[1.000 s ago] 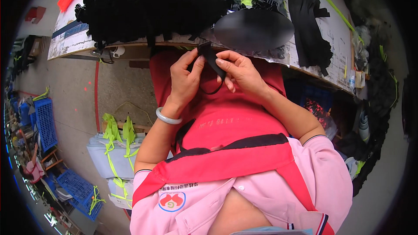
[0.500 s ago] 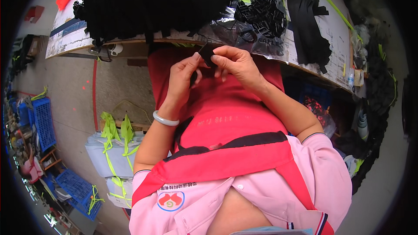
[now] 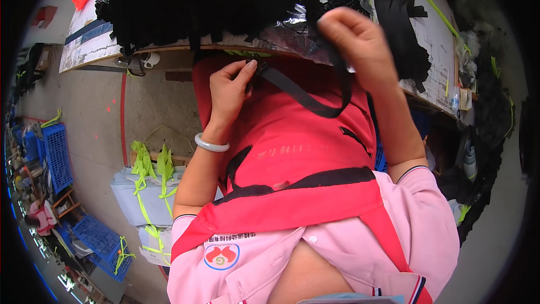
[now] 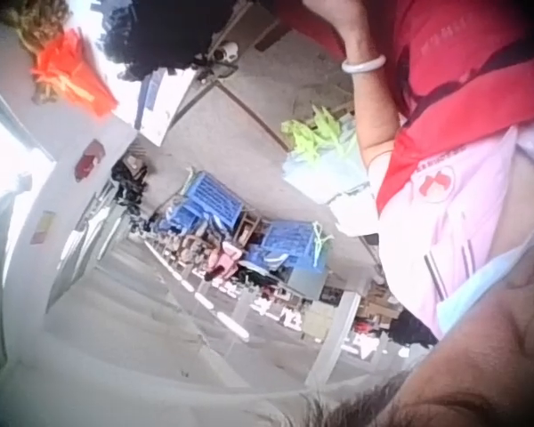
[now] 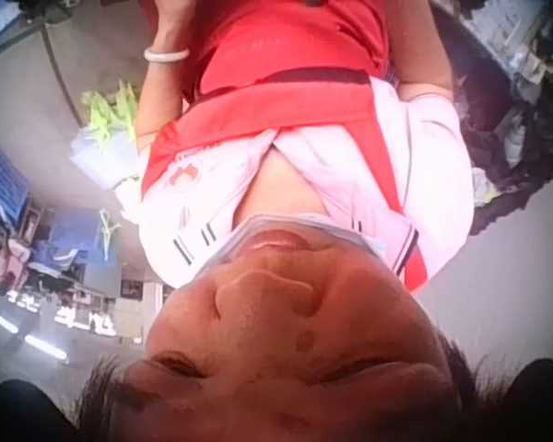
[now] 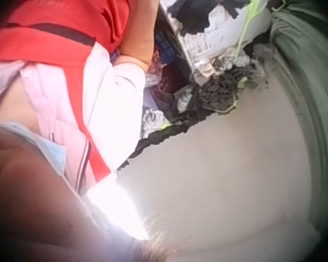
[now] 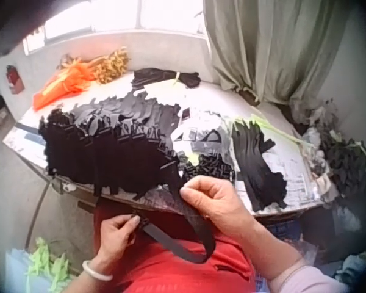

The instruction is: Assembling black straps by threading them through plastic buckles on a factory assembly line.

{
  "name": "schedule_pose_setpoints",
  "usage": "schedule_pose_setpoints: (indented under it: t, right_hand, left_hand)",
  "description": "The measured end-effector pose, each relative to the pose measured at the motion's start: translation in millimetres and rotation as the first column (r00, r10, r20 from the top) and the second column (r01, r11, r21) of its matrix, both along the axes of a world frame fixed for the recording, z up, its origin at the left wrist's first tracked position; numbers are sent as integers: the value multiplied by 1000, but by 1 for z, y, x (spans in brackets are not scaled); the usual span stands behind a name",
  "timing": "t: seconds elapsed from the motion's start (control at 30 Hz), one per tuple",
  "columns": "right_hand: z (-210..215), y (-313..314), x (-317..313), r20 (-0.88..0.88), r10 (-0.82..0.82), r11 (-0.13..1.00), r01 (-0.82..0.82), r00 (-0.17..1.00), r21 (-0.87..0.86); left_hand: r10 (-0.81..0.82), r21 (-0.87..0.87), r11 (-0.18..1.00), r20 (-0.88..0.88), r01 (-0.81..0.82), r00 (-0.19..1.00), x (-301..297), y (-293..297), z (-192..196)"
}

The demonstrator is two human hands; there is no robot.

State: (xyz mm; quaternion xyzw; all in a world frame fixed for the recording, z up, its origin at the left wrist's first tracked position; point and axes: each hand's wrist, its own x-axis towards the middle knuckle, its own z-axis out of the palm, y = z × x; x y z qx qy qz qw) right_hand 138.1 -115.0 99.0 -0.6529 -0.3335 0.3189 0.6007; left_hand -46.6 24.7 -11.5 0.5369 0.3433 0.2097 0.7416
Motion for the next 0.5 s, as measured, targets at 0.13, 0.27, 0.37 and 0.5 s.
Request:
schedule_pose_setpoints:
  t: [0.13,0.27,0.37,0.5]
  right_hand:
    - [-80,-2,-35,-387,170,920,-286,906,-266]
    - [-82,0,-42,-369,144,895,-280,918,-347]
    - [-79,4,-44,-399,133,909,-272,907,-315]
    - [-75,5,-49,-349,125,924,-237,929,-300]
  left_hand:
    - [5,28,1000,22,-6,1000,5,-7,2]
    - [42,165,985,47,-49,998,0,-7,4]
    - [80,302,948,83,-102,993,0,-5,-2]
    - [87,397,907,147,-140,985,1,-6,1]
